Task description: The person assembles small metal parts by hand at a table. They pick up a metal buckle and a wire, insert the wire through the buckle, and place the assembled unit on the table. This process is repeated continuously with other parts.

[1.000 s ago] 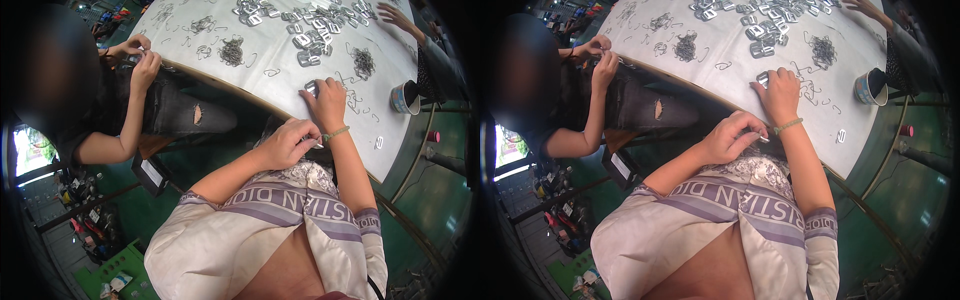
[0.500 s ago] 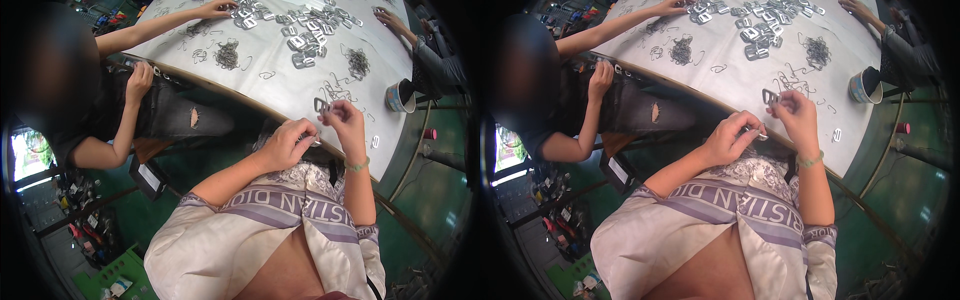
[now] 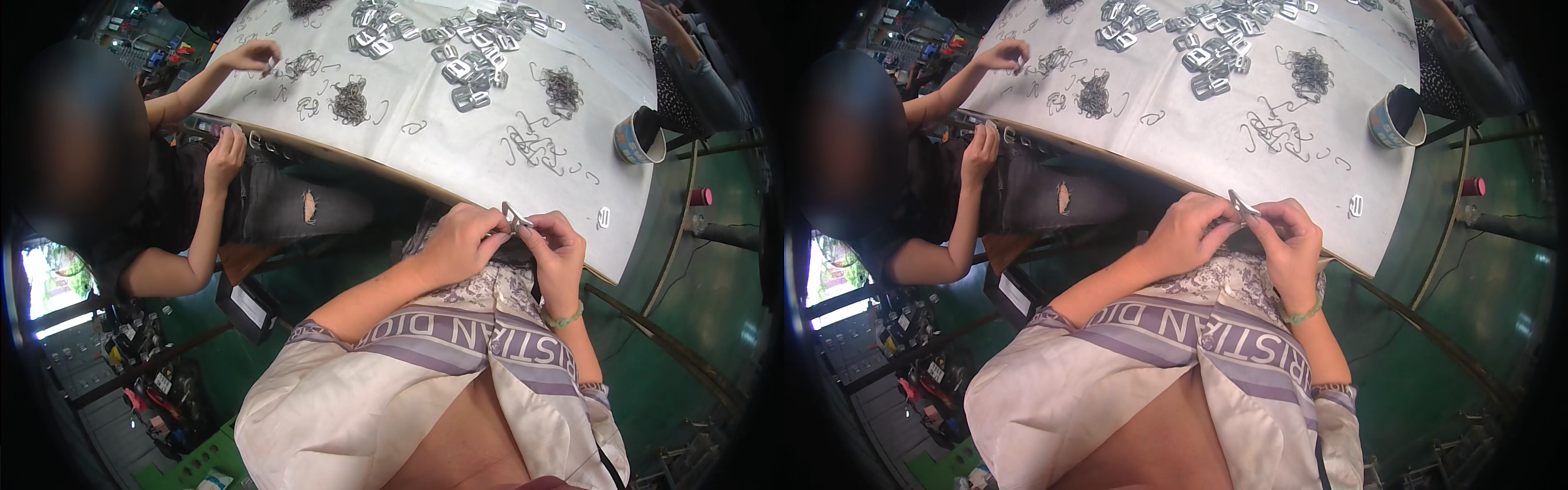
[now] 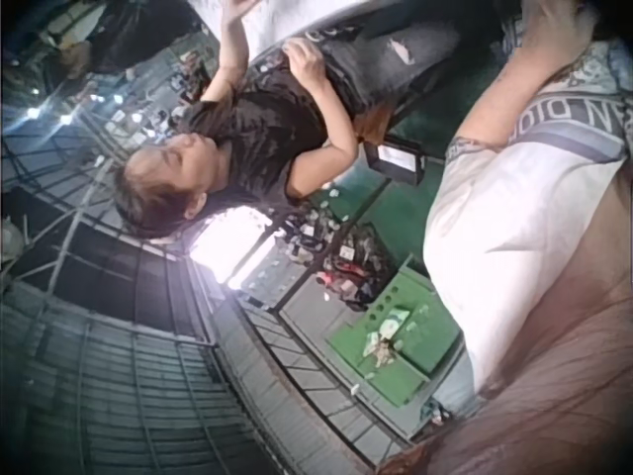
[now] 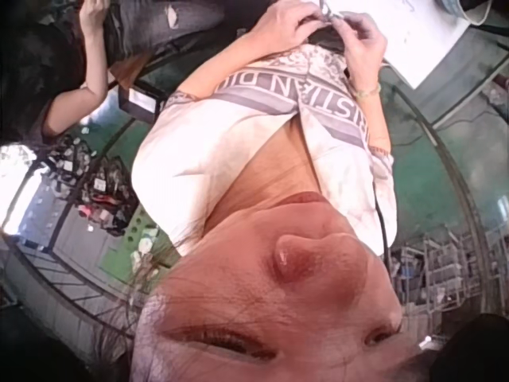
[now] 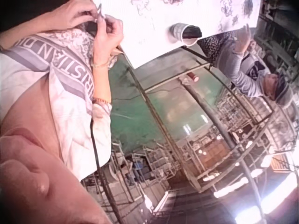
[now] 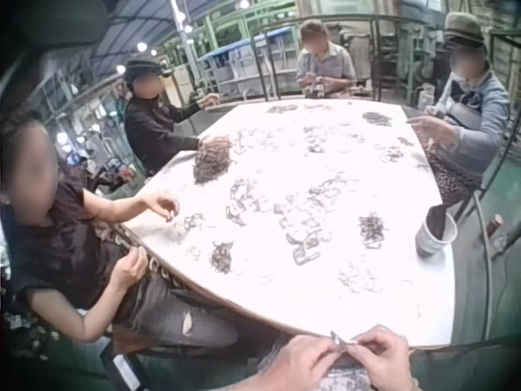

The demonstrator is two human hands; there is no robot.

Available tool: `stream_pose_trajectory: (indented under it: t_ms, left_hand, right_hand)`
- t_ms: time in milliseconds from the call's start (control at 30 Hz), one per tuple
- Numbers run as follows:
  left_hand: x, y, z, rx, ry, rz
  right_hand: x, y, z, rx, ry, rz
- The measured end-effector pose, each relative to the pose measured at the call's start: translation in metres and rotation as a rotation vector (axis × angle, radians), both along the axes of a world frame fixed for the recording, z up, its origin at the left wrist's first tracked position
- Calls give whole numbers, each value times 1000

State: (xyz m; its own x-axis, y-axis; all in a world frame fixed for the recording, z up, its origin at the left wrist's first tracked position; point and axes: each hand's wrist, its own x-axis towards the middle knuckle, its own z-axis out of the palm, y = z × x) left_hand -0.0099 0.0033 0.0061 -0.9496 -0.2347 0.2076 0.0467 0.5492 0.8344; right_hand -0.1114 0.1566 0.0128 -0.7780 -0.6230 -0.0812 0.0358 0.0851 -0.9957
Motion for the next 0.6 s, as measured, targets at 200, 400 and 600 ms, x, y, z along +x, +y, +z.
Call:
stream_pose_trajectory:
  t_ms: [200,400,600]
  left_hand:
    - [-43,-45,-10,-293,137,12]
    - [-93,-62,-42,-827,212,-142]
    - [-97,-59,-35,-976,69,-190]
  right_hand:
    - [0,12,-4,-50,-104,-50]
    - [4,17,2,-84,-222,-73]
    - [6,21,-1,-115,-267,-98]
